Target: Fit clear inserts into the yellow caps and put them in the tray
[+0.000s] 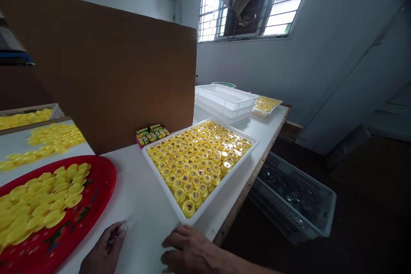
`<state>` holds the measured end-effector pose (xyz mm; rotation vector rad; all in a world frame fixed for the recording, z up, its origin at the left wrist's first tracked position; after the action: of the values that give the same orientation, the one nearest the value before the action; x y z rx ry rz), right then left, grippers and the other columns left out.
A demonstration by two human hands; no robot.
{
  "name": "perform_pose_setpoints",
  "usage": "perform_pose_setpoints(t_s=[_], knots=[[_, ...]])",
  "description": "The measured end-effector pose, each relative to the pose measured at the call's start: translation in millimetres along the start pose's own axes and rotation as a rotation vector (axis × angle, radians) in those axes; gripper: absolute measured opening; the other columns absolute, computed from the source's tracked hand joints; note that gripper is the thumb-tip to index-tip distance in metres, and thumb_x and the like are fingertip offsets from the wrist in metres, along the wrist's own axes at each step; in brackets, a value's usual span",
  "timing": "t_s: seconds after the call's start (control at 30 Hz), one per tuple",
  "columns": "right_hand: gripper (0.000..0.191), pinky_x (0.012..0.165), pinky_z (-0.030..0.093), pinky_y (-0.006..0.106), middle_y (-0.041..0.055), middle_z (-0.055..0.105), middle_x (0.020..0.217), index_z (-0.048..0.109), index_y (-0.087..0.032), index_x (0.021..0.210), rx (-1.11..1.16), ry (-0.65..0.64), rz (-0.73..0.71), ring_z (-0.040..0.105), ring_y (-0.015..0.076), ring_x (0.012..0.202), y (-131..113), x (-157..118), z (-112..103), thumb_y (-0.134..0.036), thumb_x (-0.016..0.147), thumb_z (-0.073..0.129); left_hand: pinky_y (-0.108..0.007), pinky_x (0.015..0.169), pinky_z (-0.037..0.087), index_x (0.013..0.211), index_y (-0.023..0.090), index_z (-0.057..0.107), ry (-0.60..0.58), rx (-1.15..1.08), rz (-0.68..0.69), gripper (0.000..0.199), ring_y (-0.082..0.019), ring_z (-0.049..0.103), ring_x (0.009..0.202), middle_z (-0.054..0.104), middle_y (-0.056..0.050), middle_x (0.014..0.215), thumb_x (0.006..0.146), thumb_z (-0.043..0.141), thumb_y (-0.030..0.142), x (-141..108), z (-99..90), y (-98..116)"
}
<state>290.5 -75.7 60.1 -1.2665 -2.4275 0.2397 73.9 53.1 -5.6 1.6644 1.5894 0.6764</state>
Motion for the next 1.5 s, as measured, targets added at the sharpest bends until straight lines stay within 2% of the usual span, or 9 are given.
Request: perform_pose_setpoints(t_s=[0.17,0.33,0.5,0.67,0.83,0.97,1.07,1.23,1.5], knots=[[0.018,0.089,0.042,0.031,0.0076,0.062,0.108,0.063,-0.019,0.096,0.183,0.054,0.109,0.055,0.0165,0.099,-30.4,1.8,24.4,-0.022,0.088,0.047,-0.025,0.068,0.049,0.089,0.024,0.062,0.131,-0.008,0.094,0.037,-0.019,0.064,0.076,0.068,0.0,0.086,0.069,0.055,0.055,-42.7,-56.6,-1.2],[0.022,0.087,0.046,0.034,0.0108,0.063,0.107,0.065,-0.018,0.101,0.326,0.066,0.168,0.057,0.02,0.1,-27.4,30.6,52.7,-0.018,0.086,0.048,-0.025,0.066,0.048,0.092,0.022,0.063,0.313,-0.063,0.015,0.035,-0.017,0.061,0.069,0.066,-0.001,0.076,0.076,0.052,0.05,-72.7,-97.9,-33.3],[0.024,0.085,0.048,0.032,0.0068,0.063,0.106,0.063,-0.023,0.104,0.412,0.161,0.109,0.06,0.0173,0.096,-31.7,95.0,50.5,-0.021,0.087,0.047,-0.025,0.063,0.046,0.084,0.022,0.063,0.477,-0.034,0.001,0.028,-0.016,0.059,0.065,0.065,0.0,0.072,0.078,0.052,0.047,-74.8,-118.7,-42.2],[0.025,0.071,0.05,0.026,0.0065,0.064,0.104,0.061,-0.02,0.108,0.343,0.156,0.141,0.062,0.0128,0.072,-26.9,182.7,41.3,-0.025,0.085,0.052,-0.029,0.073,0.046,0.099,0.021,0.058,0.671,0.133,0.027,0.024,-0.018,0.06,0.077,0.064,-0.004,0.094,0.08,0.052,0.032,-39.7,-151.7,-36.1],[0.03,0.081,0.047,0.027,0.0077,0.063,0.101,0.06,-0.017,0.107,0.106,0.001,0.215,0.061,0.018,0.089,-15.2,260.7,62.2,-0.028,0.079,0.061,-0.036,0.088,0.043,0.116,0.011,0.049,0.574,0.519,-0.018,0.042,-0.029,0.049,0.108,0.053,-0.015,0.112,0.076,0.056,0.022,10.1,-185.4,-45.7],[0.052,0.086,0.045,0.036,0.0154,0.057,0.11,0.057,-0.014,0.111,0.056,-0.04,0.274,0.056,0.0272,0.1,1.0,306.0,87.9,-0.034,0.066,0.073,-0.034,0.09,0.04,0.117,0.01,0.048,0.394,0.657,0.028,0.043,-0.027,0.048,0.108,0.052,-0.015,0.112,0.076,0.057,0.018,46.7,-193.7,-55.5],[0.072,0.088,0.044,0.039,0.0183,0.053,0.116,0.053,-0.012,0.117,0.042,-0.09,0.288,0.051,0.0316,0.108,13.2,332.0,108.1,-0.042,0.057,0.078,-0.031,0.088,0.04,0.117,0.012,0.048,0.325,0.678,0.065,0.045,-0.025,0.048,0.108,0.053,-0.013,0.11,0.074,0.058,0.016,73.1,-192.5,-58.5],[0.082,0.087,0.043,0.039,0.0168,0.047,0.122,0.048,-0.016,0.123,0.026,-0.165,0.239,0.045,0.0322,0.113,16.3,360.0,133.8,-0.053,0.056,0.074,-0.033,0.086,0.04,0.112,0.011,0.052,0.243,0.698,0.05,0.04,-0.026,0.051,0.102,0.056,-0.014,0.105,0.071,0.055,0.01,103.9,-186.3,-61.2],[0.071,0.086,0.042,0.036,0.0112,0.049,0.11,0.048,-0.02,0.12,0.021,-0.238,0.154,0.05,0.0271,0.103,14.5,365.2,139.9,-0.053,0.061,0.07,-0.028,0.083,0.041,0.11,0.016,0.052,0.178,0.695,0.041,0.039,-0.022,0.053,0.1,0.057,-0.009,0.104,0.072,0.053,0.008,110.3,-187.1,-67.6]])
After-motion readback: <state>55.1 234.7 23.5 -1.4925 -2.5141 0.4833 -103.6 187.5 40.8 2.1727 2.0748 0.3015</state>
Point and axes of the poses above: each hand's wrist, its own x-axis towards the middle knuckle, its own z-axis out of the palm, y = z × x, the point moved 3 cm from there along x, towards the middle knuckle
